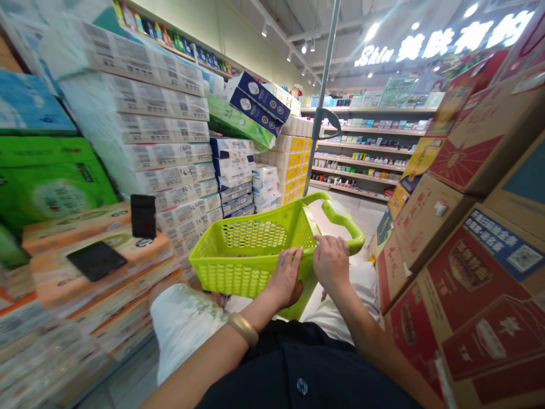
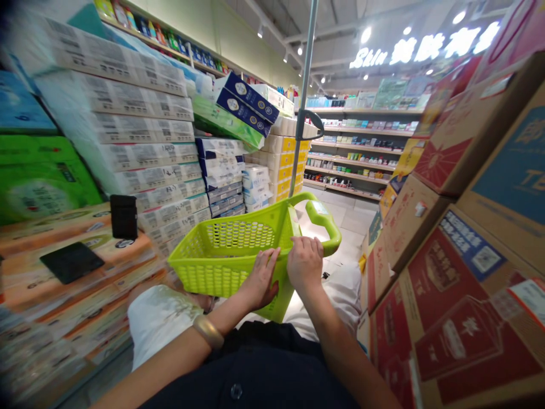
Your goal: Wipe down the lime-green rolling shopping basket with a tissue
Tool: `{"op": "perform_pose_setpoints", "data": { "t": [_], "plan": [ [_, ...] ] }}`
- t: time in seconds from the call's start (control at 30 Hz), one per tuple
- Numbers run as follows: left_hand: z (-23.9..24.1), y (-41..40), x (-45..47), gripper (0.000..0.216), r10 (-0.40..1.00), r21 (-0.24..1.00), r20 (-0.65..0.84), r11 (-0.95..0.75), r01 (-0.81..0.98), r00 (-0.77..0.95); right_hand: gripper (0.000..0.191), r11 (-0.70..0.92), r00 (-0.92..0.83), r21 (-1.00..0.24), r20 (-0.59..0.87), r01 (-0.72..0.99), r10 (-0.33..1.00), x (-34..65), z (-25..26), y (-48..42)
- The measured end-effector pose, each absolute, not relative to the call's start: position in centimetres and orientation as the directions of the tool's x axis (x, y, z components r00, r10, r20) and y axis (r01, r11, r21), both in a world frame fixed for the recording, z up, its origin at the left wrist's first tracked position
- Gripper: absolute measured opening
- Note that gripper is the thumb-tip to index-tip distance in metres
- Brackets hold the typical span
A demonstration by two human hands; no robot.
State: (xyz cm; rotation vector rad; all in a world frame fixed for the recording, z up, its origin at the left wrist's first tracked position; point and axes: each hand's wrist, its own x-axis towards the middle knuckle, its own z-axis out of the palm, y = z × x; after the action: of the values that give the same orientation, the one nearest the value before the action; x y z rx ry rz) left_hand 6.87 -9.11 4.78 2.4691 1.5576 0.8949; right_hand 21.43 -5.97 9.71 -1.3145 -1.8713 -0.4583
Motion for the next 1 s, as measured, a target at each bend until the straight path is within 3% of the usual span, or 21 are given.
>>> {"op": "perform_pose_setpoints", "data": {
  "t": [0.13, 0.4, 0.63, 0.83, 1.0],
  "plan": [
    [4.9, -9.2, 6.8, 0.093, 0.84, 0.37, 0.442, -0.489, 0.79, 0.314, 0.026, 0.48, -0.24, -0.117, 0.748, 0.87, 0.619, 20.1, 9.0, -6.3],
    [4.9, -9.2, 6.9, 0.089, 0.857, 0.384, 0.417, -0.468, 0.795, 0.303, 0.028, 0.353, -0.069, -0.188, 0.794, 0.916, 0.604, 23.7, 10.6, -5.5],
    [4.9, -9.2, 6.8, 0.09, 0.847, 0.366, 0.429, -0.48, 0.798, 0.313, 0.027, 0.49, -0.249, -0.115, 0.748, 0.864, 0.615, 20.7, 9.2, -6.4],
    [4.9, -9.1, 6.8, 0.088, 0.851, 0.365, 0.428, -0.472, 0.802, 0.306, 0.029, 0.342, -0.063, -0.192, 0.788, 0.92, 0.612, 26.1, 11.0, -4.1],
    [4.7, -8.9, 6.7, 0.089, 0.848, 0.374, 0.428, -0.48, 0.794, 0.311, 0.029, 0.391, -0.064, -0.235, 0.785, 0.89, 0.617, 28.4, 11.5, -2.7]
  ]
}}
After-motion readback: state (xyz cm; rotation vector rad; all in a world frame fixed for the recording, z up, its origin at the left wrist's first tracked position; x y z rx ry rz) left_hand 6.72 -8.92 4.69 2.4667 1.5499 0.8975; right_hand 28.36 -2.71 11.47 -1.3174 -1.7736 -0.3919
